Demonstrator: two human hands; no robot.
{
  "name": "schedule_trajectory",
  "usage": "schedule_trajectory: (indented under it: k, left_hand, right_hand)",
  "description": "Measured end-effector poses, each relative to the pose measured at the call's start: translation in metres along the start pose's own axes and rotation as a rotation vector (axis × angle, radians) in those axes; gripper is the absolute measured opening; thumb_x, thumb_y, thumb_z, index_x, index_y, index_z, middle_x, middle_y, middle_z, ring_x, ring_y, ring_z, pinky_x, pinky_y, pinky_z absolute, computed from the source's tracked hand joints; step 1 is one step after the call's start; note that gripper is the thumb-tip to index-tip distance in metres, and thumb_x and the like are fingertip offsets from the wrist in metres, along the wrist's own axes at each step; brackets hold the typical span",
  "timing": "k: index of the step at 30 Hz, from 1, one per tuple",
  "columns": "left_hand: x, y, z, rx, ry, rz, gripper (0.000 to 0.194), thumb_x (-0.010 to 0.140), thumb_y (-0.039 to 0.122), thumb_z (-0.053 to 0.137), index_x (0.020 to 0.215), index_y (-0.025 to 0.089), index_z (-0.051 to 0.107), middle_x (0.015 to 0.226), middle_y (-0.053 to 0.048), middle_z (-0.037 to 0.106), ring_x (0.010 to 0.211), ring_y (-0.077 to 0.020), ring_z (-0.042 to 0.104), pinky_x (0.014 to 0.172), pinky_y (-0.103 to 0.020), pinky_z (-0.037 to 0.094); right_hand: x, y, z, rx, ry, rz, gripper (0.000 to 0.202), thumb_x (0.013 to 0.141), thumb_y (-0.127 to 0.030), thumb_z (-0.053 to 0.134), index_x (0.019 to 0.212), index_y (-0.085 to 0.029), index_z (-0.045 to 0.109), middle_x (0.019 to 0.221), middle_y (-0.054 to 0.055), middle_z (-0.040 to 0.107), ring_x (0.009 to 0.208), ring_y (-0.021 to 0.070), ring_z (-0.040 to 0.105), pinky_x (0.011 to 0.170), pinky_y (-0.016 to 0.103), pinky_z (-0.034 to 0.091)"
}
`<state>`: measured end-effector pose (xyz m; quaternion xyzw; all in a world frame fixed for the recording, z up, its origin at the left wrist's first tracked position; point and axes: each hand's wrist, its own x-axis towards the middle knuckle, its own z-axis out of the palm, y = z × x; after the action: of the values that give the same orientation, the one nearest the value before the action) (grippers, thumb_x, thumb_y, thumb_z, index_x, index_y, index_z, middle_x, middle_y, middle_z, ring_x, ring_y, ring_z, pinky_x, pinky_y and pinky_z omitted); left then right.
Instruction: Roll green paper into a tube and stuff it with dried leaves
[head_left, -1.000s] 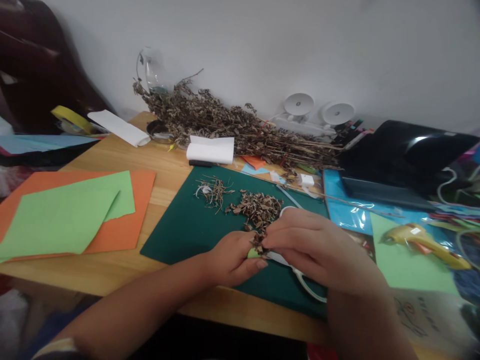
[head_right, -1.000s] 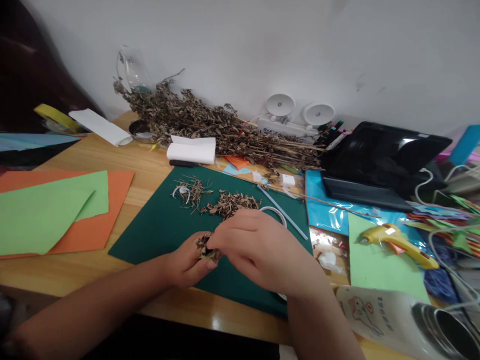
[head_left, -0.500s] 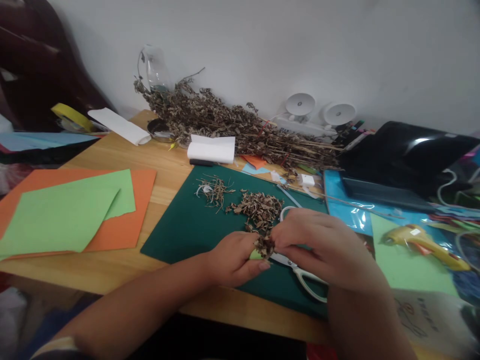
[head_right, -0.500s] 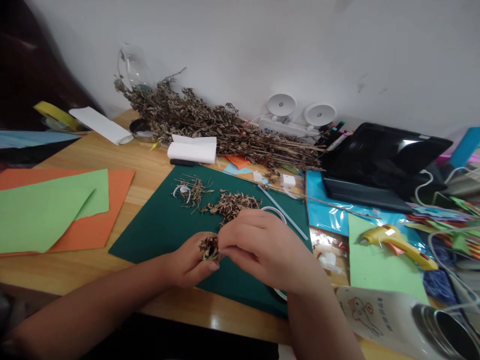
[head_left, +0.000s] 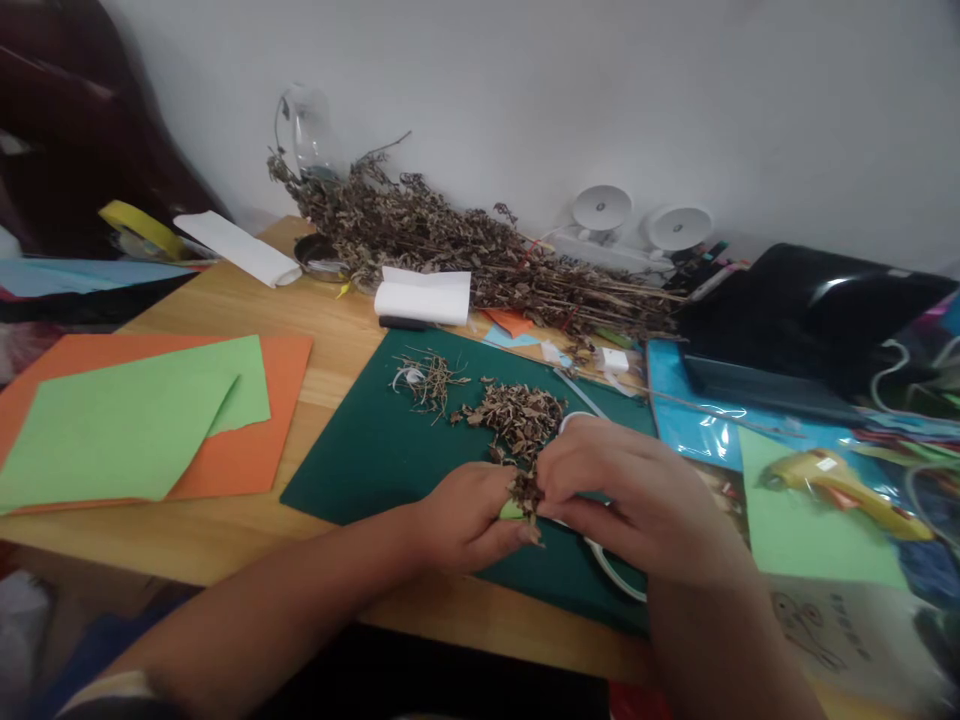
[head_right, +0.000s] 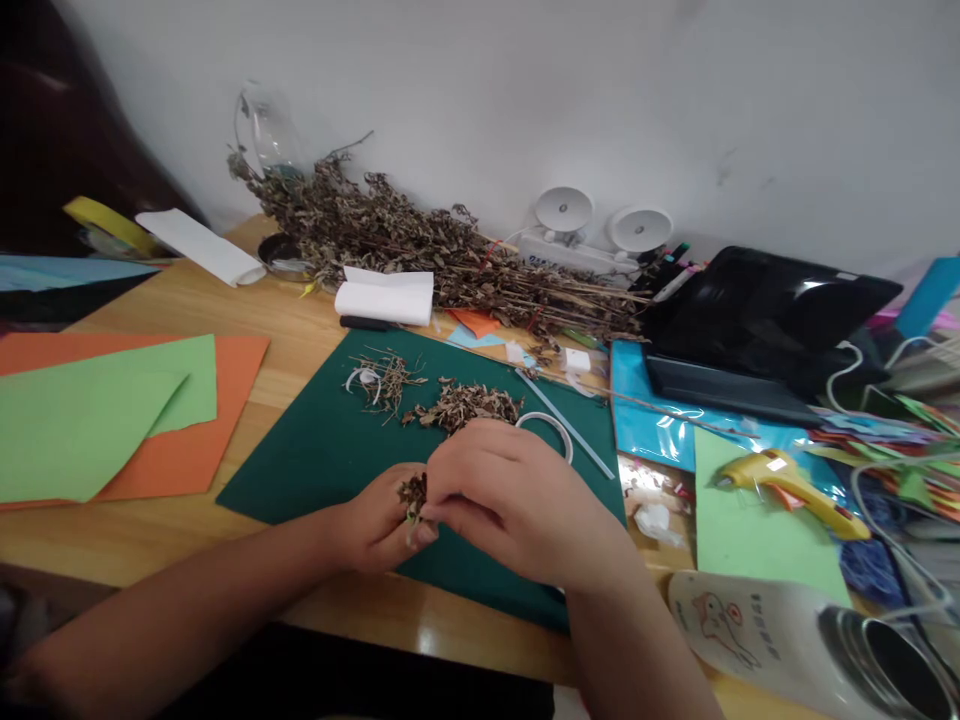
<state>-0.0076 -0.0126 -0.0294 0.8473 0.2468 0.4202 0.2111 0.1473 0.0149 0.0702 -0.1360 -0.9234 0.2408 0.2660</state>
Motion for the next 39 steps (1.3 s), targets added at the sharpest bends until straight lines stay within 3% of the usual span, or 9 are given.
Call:
schedule_trajectory:
  k: [9, 18, 27, 34, 39]
  left_hand:
    - [-0.0006, -0.0003, -0.0003, 0.061, -0.014, 0.0, 0.04, 0.088, 0.043, 0.012, 0.075, 0.016, 0.04, 0.064, -0.005, 0.054, 0.061, -0.0156, 0.053, 0.056, -0.027, 0.044]
    - [0.0031, 0.003, -0.0049, 0.043, 0.073, 0.045, 0.03, 0.089, 0.034, 0.021, 0.076, 0.016, 0.041, 0.065, -0.003, 0.053, 0.059, -0.013, 0.05, 0.055, -0.023, 0.043]
    - [0.0026, 0.0029, -0.0039, 0.018, 0.087, 0.024, 0.032, 0.088, 0.036, 0.021, 0.079, 0.016, 0.044, 0.069, -0.005, 0.056, 0.064, -0.0147, 0.053, 0.059, -0.026, 0.045]
    - [0.0022, 0.0019, -0.0037, 0.034, 0.074, 0.043, 0.037, 0.089, 0.039, 0.018, 0.076, 0.016, 0.044, 0.066, -0.005, 0.056, 0.061, -0.0145, 0.052, 0.057, -0.025, 0.044]
    - [0.0024, 0.0012, -0.003, 0.023, 0.029, 0.019, 0.037, 0.089, 0.039, 0.016, 0.076, 0.016, 0.041, 0.064, -0.004, 0.054, 0.059, -0.0135, 0.051, 0.054, -0.024, 0.042]
  right_hand:
    - [0.0019, 0.0, -0.0006, -0.079, -0.007, 0.0, 0.01, 0.079, -0.019, 0.053, 0.07, -0.015, 0.055, 0.08, 0.003, 0.053, 0.075, 0.0084, 0.051, 0.067, 0.018, 0.044]
    - [-0.0006, 0.0027, -0.0046, -0.24, -0.029, -0.192, 0.028, 0.085, -0.034, 0.04, 0.082, -0.014, 0.059, 0.1, 0.011, 0.056, 0.085, 0.0157, 0.052, 0.077, 0.034, 0.042]
    - [0.0024, -0.0014, -0.0042, -0.287, -0.081, -0.16, 0.027, 0.083, -0.037, 0.043, 0.077, -0.016, 0.059, 0.101, 0.008, 0.06, 0.085, 0.0167, 0.05, 0.079, 0.034, 0.043]
    - [0.0012, 0.0011, -0.0003, -0.21, 0.023, -0.195, 0.03, 0.085, -0.033, 0.04, 0.072, -0.013, 0.058, 0.091, 0.01, 0.062, 0.079, 0.0153, 0.054, 0.074, 0.033, 0.045]
    - [0.0002, 0.0049, -0.0021, -0.055, 0.111, -0.179, 0.015, 0.082, -0.023, 0.044, 0.078, -0.013, 0.055, 0.085, 0.01, 0.062, 0.076, 0.0138, 0.058, 0.071, 0.031, 0.046]
